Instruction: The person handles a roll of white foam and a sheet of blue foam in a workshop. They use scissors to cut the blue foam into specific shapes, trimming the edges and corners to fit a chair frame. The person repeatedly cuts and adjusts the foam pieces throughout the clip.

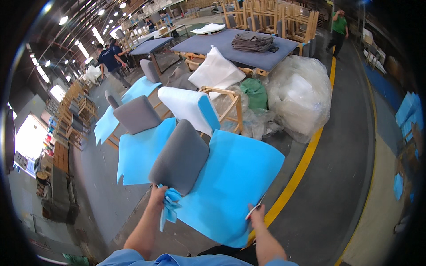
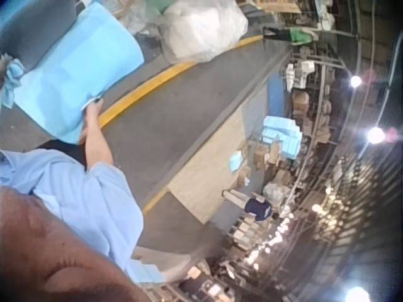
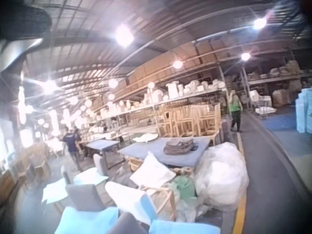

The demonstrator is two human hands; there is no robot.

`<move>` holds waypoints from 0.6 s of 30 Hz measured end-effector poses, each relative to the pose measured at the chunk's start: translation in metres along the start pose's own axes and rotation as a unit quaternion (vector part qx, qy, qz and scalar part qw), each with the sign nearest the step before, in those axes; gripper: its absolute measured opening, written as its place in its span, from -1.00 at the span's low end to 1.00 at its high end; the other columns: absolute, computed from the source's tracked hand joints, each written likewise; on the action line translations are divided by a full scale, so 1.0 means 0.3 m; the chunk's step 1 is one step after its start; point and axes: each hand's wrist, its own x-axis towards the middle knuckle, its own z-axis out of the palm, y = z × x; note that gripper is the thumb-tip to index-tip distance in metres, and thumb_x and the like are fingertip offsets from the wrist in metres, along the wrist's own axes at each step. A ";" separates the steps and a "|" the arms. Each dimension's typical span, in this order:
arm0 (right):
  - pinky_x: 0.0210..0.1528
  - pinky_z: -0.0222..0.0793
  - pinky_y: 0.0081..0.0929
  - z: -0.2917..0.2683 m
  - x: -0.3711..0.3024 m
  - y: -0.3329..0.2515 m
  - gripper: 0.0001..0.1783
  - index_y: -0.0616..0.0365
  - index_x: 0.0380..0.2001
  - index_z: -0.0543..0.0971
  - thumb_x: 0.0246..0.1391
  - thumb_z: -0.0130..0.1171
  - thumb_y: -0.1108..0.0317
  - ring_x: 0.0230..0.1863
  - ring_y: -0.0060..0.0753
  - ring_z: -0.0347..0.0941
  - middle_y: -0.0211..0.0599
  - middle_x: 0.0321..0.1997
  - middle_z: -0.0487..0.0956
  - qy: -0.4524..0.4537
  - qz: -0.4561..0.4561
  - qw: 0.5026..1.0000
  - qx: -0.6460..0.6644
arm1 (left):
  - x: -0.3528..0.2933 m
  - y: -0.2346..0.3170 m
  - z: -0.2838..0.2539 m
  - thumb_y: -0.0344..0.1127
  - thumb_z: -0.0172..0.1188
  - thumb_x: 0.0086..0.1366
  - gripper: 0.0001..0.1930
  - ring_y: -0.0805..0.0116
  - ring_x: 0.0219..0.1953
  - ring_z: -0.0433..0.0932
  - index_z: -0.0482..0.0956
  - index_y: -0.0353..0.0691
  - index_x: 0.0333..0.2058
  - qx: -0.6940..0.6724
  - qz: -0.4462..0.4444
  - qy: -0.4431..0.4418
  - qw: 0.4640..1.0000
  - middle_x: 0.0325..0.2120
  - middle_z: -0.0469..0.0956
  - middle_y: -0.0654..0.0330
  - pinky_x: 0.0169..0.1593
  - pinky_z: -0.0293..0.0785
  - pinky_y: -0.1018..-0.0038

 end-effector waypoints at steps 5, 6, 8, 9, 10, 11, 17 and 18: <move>0.10 0.44 -0.28 0.197 -0.271 0.170 -0.43 0.21 0.09 0.33 0.19 0.41 0.22 0.00 -0.24 0.47 -0.19 0.01 0.53 0.036 0.087 0.995 0.019 | 0.149 0.121 -0.061 -0.59 0.07 0.21 -0.18 0.27 -0.24 0.64 0.13 -0.05 0.46 0.042 0.035 -0.014 0.998 -0.09 0.60 0.01 -0.23 0.64 0.30; 0.08 0.45 -0.30 0.208 -0.324 0.181 -0.42 0.18 0.10 0.31 0.22 0.39 0.19 -0.01 -0.25 0.47 -0.23 0.00 0.52 0.041 0.126 0.990 0.047 | 0.140 0.124 -0.071 -0.59 0.06 0.23 -0.13 0.27 -0.23 0.65 0.04 -0.05 0.51 0.032 0.046 -0.009 0.998 -0.05 0.62 -0.03 -0.22 0.64 0.31; -0.04 0.47 -0.35 0.143 -0.357 0.160 -0.49 0.09 0.09 0.26 0.31 0.28 0.13 -0.08 -0.38 0.45 -0.32 -0.01 0.49 -0.001 0.165 0.983 0.080 | 0.095 0.118 -0.126 -0.57 0.05 0.29 -0.12 0.26 -0.23 0.66 -0.07 -0.03 0.54 -0.003 0.060 0.023 0.998 0.01 0.63 -0.11 -0.22 0.64 0.30; -0.08 0.48 -0.37 0.078 -0.346 0.132 -0.52 0.07 0.07 0.25 0.32 0.26 0.14 -0.10 -0.42 0.44 -0.34 -0.03 0.48 -0.027 0.163 0.982 0.086 | 0.047 0.110 -0.198 -0.55 0.05 0.33 -0.20 0.24 -0.25 0.68 0.04 -0.05 0.52 0.008 0.079 0.026 0.997 -0.03 0.66 -0.13 -0.23 0.65 0.29; -0.11 0.49 -0.39 -0.003 -0.326 0.094 -0.55 0.05 0.05 0.25 0.34 0.24 0.14 -0.13 -0.45 0.44 -0.36 -0.04 0.47 -0.039 0.155 0.982 0.096 | -0.008 0.088 -0.231 -0.55 0.06 0.34 -0.23 0.25 -0.26 0.68 0.08 -0.06 0.50 -0.017 0.064 0.025 0.998 -0.04 0.66 -0.13 -0.24 0.66 0.30; -0.17 0.49 -0.41 -0.088 -0.328 0.036 -0.59 0.03 0.04 0.25 0.35 0.21 0.17 -0.18 -0.48 0.44 -0.35 -0.09 0.46 -0.045 0.095 0.992 0.075 | -0.090 0.066 -0.262 -0.54 0.06 0.34 -0.25 0.25 -0.28 0.68 0.11 -0.07 0.49 -0.040 0.046 0.027 0.998 -0.05 0.66 -0.13 -0.25 0.66 0.31; -0.31 0.49 -0.41 -0.135 -0.088 -0.461 -0.48 0.08 0.11 0.28 0.23 0.32 0.27 -0.30 -0.37 0.54 -0.18 -0.20 0.57 -0.315 -0.196 0.902 -0.223 | -0.657 -0.162 -0.370 -0.44 0.17 0.37 -0.61 0.39 -0.37 0.64 0.50 -0.17 0.17 -0.152 -0.046 0.229 0.961 -0.40 0.59 0.18 -0.32 0.63 0.40; -0.31 0.49 -0.39 -0.049 -0.030 -0.514 -0.42 0.13 0.13 0.28 0.19 0.37 0.26 -0.31 -0.29 0.58 -0.15 -0.21 0.60 -0.358 -0.221 0.853 -0.310 | -0.737 -0.240 -0.348 -0.42 0.19 0.37 -0.66 0.41 -0.38 0.63 0.55 -0.18 0.10 -0.159 -0.058 0.269 0.948 -0.43 0.56 0.23 -0.33 0.62 0.41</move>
